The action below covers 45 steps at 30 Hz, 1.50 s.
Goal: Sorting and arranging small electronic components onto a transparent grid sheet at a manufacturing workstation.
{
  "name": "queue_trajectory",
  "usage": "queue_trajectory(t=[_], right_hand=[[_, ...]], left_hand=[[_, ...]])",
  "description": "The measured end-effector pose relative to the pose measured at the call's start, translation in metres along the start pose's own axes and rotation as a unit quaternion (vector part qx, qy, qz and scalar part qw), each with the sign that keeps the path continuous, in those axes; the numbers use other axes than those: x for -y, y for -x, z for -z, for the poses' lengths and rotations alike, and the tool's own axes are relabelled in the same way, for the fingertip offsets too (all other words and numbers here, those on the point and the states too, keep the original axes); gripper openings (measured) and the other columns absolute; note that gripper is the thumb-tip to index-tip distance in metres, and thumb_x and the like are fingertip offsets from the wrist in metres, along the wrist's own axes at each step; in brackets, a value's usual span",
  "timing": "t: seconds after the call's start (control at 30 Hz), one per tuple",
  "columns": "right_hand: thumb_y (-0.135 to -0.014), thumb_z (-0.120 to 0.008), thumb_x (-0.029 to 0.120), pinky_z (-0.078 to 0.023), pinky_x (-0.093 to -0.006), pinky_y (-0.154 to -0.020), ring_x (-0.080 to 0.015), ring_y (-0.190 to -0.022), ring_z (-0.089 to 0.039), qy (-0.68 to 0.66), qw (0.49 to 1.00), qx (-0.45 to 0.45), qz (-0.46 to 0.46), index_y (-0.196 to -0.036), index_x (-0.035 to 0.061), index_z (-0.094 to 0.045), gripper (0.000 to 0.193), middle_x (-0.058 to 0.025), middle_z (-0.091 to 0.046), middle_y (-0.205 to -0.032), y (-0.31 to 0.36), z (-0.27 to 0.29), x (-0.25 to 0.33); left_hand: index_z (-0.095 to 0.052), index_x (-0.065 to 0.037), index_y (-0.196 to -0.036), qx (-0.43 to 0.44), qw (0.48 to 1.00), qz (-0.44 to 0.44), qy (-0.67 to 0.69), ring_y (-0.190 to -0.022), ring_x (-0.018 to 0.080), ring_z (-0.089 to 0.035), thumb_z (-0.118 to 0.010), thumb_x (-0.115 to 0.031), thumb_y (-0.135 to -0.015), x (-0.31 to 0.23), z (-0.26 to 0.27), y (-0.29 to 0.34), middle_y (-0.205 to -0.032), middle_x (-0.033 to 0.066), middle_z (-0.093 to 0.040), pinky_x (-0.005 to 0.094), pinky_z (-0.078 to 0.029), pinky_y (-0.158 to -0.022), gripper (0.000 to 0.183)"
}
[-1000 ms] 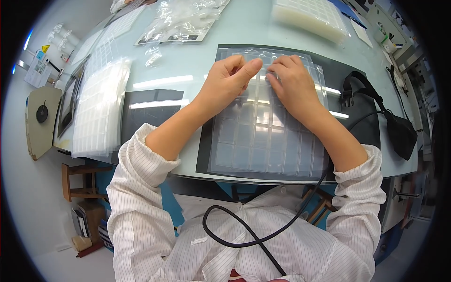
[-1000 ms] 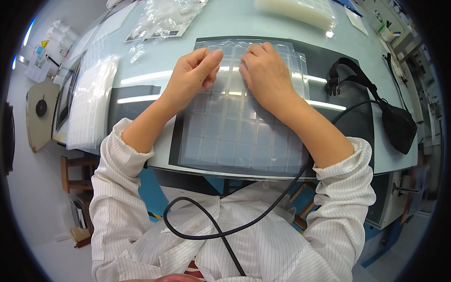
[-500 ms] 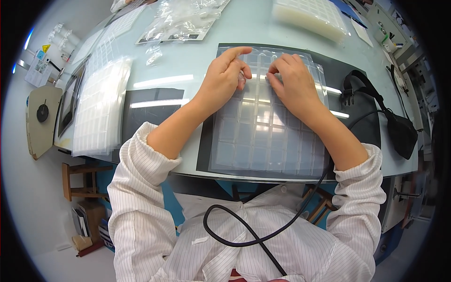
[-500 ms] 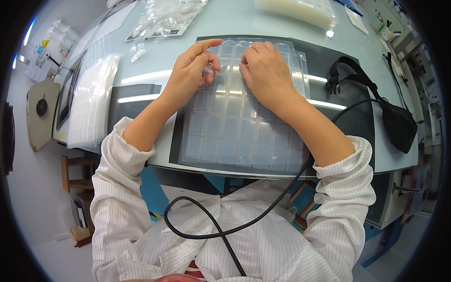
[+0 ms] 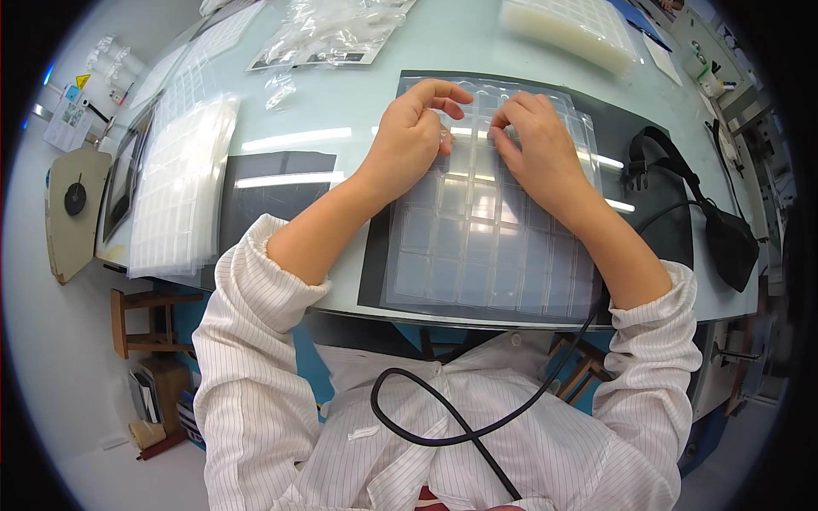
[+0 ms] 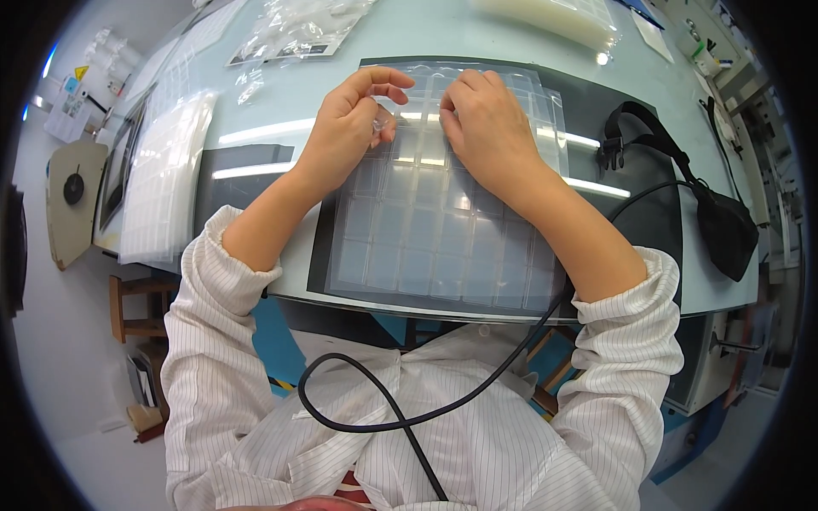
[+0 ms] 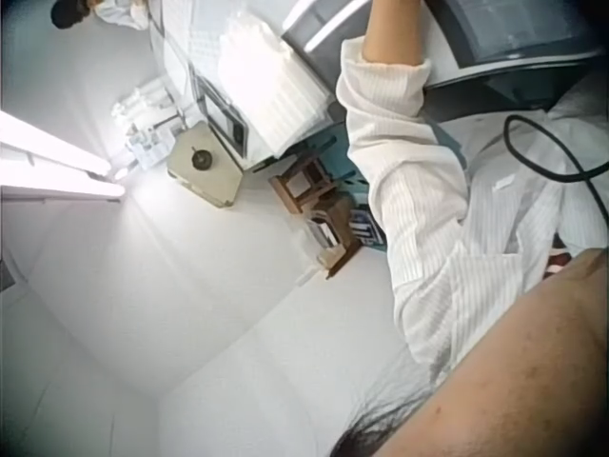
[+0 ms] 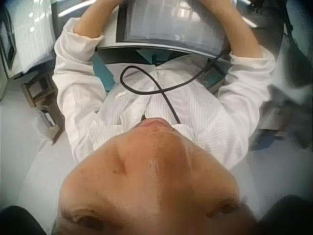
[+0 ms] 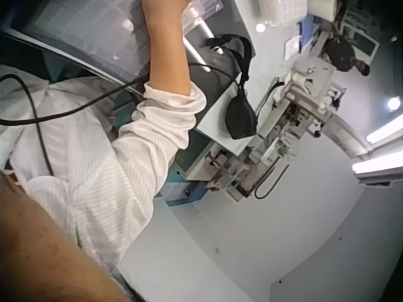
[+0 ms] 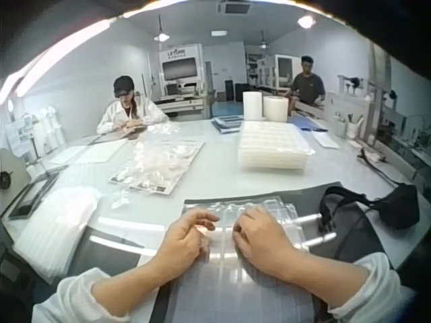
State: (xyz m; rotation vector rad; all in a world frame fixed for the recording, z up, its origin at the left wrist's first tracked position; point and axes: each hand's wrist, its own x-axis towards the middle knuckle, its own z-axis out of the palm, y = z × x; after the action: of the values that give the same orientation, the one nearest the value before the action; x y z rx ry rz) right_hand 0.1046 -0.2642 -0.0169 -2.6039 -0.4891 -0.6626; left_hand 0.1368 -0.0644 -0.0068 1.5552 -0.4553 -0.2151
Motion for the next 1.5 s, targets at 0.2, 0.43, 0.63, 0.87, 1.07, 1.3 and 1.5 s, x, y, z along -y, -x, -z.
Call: queue_trajectory(t=[0.2, 0.43, 0.63, 0.87, 1.07, 1.3, 1.5], right_hand=[[-0.088, -0.067, 0.008, -0.048, -0.0392, -0.085, -0.0285, -0.097, -0.057, 0.028, 0.999, -0.027, 0.033, -0.092, 0.0014, -0.065, 0.008, -0.0090, -0.063, -0.099, 0.000, -0.002, -0.004], [-0.093, -0.065, 0.008, -0.048, -0.0281, -0.076, -0.0175, -0.083, -0.061, -0.414, 0.899, 0.062, -0.131, -0.101, -0.0013, -0.068, 0.013, -0.0097, -0.066, -0.090, -0.010, 0.033, 0.007], [-0.091, -0.066, 0.009, -0.050, -0.0340, -0.079, -0.0250, -0.089, -0.063, -0.062, 0.997, -0.003, -0.046, -0.099, 0.0004, -0.070, 0.012, -0.0116, -0.066, -0.096, 0.006, 0.019, -0.023], [-0.086, -0.065, 0.005, -0.049, -0.0433, -0.086, -0.0371, -0.096, -0.058, 0.013, 1.000, -0.006, 0.015, -0.091, 0.0007, -0.064, 0.007, -0.0145, -0.063, -0.097, 0.007, 0.016, -0.020], [-0.082, -0.069, 0.005, -0.050, -0.0404, -0.085, -0.0317, -0.097, -0.058, 0.030, 0.999, 0.007, 0.019, -0.090, 0.0009, -0.065, 0.010, -0.0121, -0.063, -0.097, 0.013, 0.010, -0.014], [-0.084, -0.070, 0.006, -0.050, -0.0399, -0.084, -0.0300, -0.095, -0.058, 0.030, 0.999, -0.014, 0.041, -0.094, 0.0012, -0.068, 0.012, -0.0101, -0.063, -0.097, 0.012, 0.016, -0.016], [-0.083, -0.070, 0.005, -0.049, -0.0406, -0.083, -0.0316, -0.093, -0.057, -0.013, 0.999, -0.021, 0.024, -0.093, 0.0019, -0.066, 0.011, -0.0110, -0.062, -0.095, 0.011, 0.019, -0.012]], left_hand=[[-0.064, 0.001, -0.111, 0.034, 0.999, 0.039, 0.009, -0.067, 0.0080, -0.054, -0.041, -0.005, -0.095, 0.000, 0.000, -0.002, -0.097, 0.0072, -0.059, 0.0246, -0.046, -0.066, 0.029], [-0.067, -0.002, -0.120, 0.055, 0.986, -0.082, -0.133, -0.065, 0.0059, -0.053, -0.059, -0.022, -0.101, 0.000, -0.008, -0.004, -0.078, 0.0001, -0.059, 0.0225, -0.044, -0.058, 0.029], [-0.068, 0.000, -0.119, 0.070, 0.997, 0.001, -0.037, -0.063, 0.0058, -0.053, -0.053, -0.015, -0.103, -0.009, -0.016, -0.012, -0.080, 0.0020, -0.063, 0.0211, -0.045, -0.059, 0.027], [-0.059, 0.000, -0.129, 0.008, 0.999, 0.036, -0.009, -0.067, 0.0078, -0.057, -0.048, -0.007, -0.100, -0.017, -0.027, -0.021, -0.088, 0.0044, -0.064, 0.0224, -0.046, -0.060, 0.032], [-0.059, -0.001, -0.112, 0.035, 0.997, 0.062, 0.022, -0.069, 0.0077, -0.058, -0.045, -0.003, -0.098, 0.004, -0.043, -0.031, -0.101, 0.0066, -0.063, 0.0223, -0.046, -0.060, 0.020], [-0.058, -0.001, -0.105, 0.017, 0.997, 0.040, 0.058, -0.068, 0.0082, -0.058, -0.050, -0.003, -0.095, 0.002, -0.038, -0.021, -0.096, 0.0060, -0.059, 0.0240, -0.046, -0.059, 0.013], [-0.060, -0.001, -0.102, 0.005, 0.998, 0.035, 0.057, -0.070, 0.0075, -0.057, -0.066, -0.018, -0.096, -0.001, -0.036, -0.017, -0.087, 0.0035, -0.060, 0.0230, -0.046, -0.060, 0.019]])
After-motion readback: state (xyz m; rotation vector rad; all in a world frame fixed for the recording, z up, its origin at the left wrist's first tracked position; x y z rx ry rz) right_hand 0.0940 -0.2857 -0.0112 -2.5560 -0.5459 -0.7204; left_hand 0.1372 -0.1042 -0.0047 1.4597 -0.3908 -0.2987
